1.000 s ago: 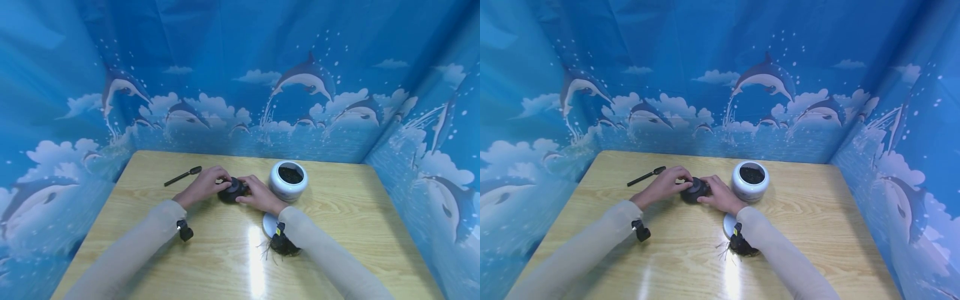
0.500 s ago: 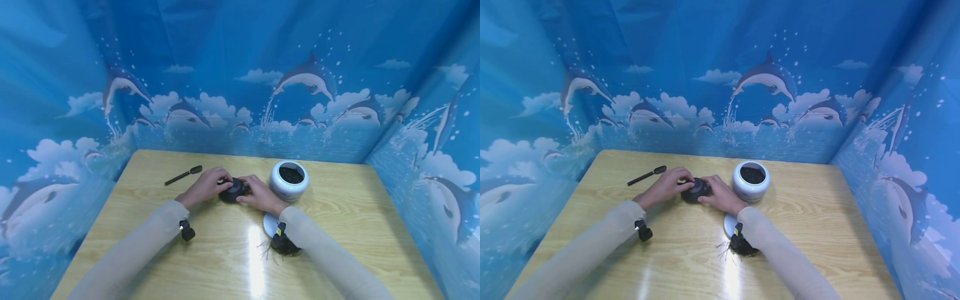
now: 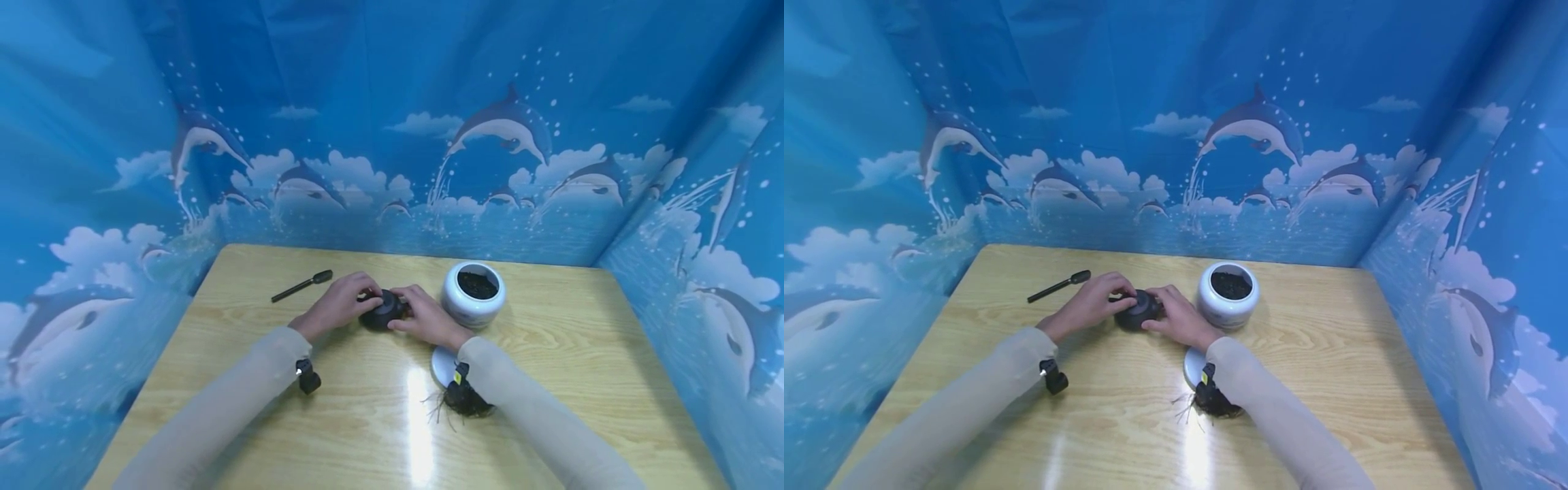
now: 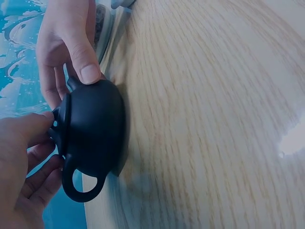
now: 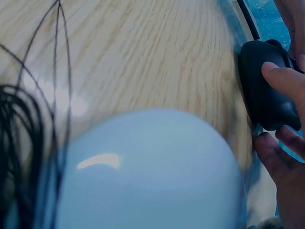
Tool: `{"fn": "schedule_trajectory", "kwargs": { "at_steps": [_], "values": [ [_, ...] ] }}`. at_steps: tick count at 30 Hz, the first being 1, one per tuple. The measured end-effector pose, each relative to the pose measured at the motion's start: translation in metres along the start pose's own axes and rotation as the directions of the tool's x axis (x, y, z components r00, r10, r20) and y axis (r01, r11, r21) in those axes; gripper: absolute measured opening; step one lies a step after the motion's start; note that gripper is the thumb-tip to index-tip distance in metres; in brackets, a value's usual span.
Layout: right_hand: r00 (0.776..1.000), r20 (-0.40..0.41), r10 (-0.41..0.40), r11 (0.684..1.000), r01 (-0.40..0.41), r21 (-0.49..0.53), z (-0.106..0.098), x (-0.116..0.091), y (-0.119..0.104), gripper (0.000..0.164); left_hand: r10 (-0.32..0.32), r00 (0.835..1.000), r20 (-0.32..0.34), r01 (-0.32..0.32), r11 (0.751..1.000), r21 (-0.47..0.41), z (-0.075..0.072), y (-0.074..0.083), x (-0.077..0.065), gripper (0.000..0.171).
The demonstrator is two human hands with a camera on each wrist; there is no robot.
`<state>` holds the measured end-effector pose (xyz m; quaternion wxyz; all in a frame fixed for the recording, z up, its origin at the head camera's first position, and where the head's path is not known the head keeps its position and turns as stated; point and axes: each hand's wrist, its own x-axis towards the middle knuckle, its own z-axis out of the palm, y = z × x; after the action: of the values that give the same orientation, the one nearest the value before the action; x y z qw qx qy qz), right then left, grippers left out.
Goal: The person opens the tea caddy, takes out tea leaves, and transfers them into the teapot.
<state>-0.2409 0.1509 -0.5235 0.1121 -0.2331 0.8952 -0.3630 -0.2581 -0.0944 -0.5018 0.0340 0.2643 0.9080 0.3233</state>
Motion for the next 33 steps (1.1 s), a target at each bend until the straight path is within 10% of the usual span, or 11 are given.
{"fn": "schedule_trajectory", "kwargs": {
  "at_steps": [17,33],
  "values": [
    [0.997,-0.038,-0.065,0.998,0.066,0.016,-0.055,-0.003,-0.031,0.083,0.066,0.996,-0.059,-0.065,0.998,0.018,-0.009,0.015,0.002,0.016],
    [0.990,-0.142,-0.022,0.999,0.016,-0.043,-0.128,-0.032,-0.020,0.080,0.157,0.986,0.049,-0.158,0.987,0.008,0.008,0.056,0.015,0.025]
  ]
}}
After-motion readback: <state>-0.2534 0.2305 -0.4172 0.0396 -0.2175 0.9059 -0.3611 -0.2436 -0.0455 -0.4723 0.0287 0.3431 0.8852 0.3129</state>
